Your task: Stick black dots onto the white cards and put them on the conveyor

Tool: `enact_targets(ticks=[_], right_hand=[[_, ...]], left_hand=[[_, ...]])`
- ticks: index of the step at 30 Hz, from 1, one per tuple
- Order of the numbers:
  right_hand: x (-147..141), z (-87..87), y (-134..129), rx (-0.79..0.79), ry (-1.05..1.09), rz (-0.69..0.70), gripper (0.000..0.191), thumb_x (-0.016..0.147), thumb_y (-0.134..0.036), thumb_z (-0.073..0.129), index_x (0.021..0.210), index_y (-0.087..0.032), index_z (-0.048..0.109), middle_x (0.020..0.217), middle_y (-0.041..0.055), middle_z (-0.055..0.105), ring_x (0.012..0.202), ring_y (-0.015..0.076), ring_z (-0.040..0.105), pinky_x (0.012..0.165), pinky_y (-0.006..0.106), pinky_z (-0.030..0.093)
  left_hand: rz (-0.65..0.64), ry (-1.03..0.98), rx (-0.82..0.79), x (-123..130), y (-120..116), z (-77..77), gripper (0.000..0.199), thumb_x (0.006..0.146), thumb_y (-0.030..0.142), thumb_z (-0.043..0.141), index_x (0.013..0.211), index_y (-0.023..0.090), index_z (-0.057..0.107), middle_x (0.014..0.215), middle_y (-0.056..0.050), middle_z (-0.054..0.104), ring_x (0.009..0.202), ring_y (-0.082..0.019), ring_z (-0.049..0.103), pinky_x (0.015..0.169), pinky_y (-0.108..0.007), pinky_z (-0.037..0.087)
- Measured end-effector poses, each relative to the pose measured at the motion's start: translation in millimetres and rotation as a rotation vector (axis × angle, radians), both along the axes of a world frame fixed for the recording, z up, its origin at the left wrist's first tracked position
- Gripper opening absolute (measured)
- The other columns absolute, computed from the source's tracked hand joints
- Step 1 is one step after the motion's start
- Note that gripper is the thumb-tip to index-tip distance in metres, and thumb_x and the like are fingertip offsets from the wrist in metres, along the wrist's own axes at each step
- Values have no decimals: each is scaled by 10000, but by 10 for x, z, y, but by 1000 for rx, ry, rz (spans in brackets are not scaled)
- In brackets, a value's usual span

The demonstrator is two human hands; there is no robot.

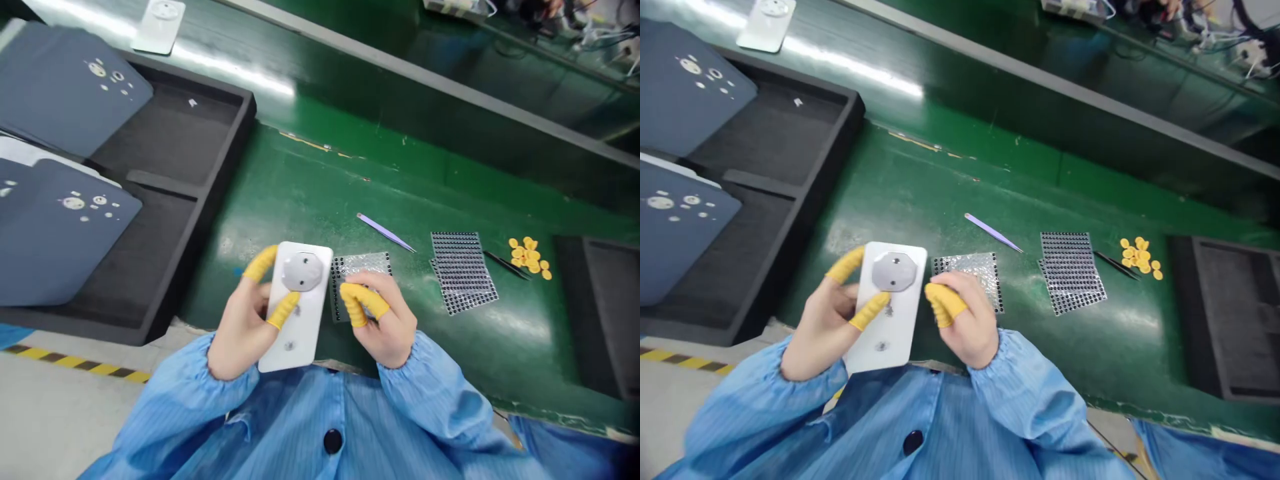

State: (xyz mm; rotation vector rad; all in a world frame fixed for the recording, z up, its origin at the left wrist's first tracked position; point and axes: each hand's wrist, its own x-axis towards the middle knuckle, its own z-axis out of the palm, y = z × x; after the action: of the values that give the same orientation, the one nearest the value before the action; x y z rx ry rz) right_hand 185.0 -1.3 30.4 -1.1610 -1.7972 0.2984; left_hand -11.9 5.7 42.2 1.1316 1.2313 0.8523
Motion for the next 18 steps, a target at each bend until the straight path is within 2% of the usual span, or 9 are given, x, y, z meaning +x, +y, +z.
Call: enact_targets(ticks=[2,4,7,11,14,18], right_hand=[[-95,136,45,2,-17,91,322,845,-63,581,1136,-198,588,993,60,675,983,184,622,889,340,532],[-141,199,70,-53,-16,177,336,873,-74,535,1188,-188,551,1031,53,673,1008,166,618,961,337,506],[-111,189,32,-42,-76,230,351,863,-53,518,1202,-143,538,1084,86,665,1071,177,598,1016,375,476],[-22,139,-75,53,-225,238,340,862,-99,499,1193,-138,566,1266,154,588,1249,270,496,1021,517,455],[2,142,-91,28,-232,228,392,870,-161,489,1258,-193,535,1385,140,496,1279,289,473,996,537,473],[13,192,-52,-38,-220,251,497,857,-188,507,1346,-256,457,1446,103,434,1284,302,465,994,555,468]], left_hand=[[-47,-17,32,98,-56,94,463,816,211,648,1250,149,500,715,-19,728,595,-162,692,520,-203,556],[-62,-13,105,174,-113,142,343,780,151,669,1115,165,598,731,-4,736,578,-142,683,510,-178,540],[-45,9,201,211,-181,148,329,735,80,684,1041,192,640,713,27,735,559,-125,673,509,-160,529],[-12,7,286,205,-209,151,364,669,29,717,978,212,659,776,44,749,636,-124,699,590,-148,550],[-42,9,300,213,-189,184,288,666,28,715,888,206,668,797,40,757,656,-127,706,607,-151,556],[-99,84,317,218,-163,202,208,698,84,704,870,198,680,764,20,755,622,-143,700,569,-184,556]])
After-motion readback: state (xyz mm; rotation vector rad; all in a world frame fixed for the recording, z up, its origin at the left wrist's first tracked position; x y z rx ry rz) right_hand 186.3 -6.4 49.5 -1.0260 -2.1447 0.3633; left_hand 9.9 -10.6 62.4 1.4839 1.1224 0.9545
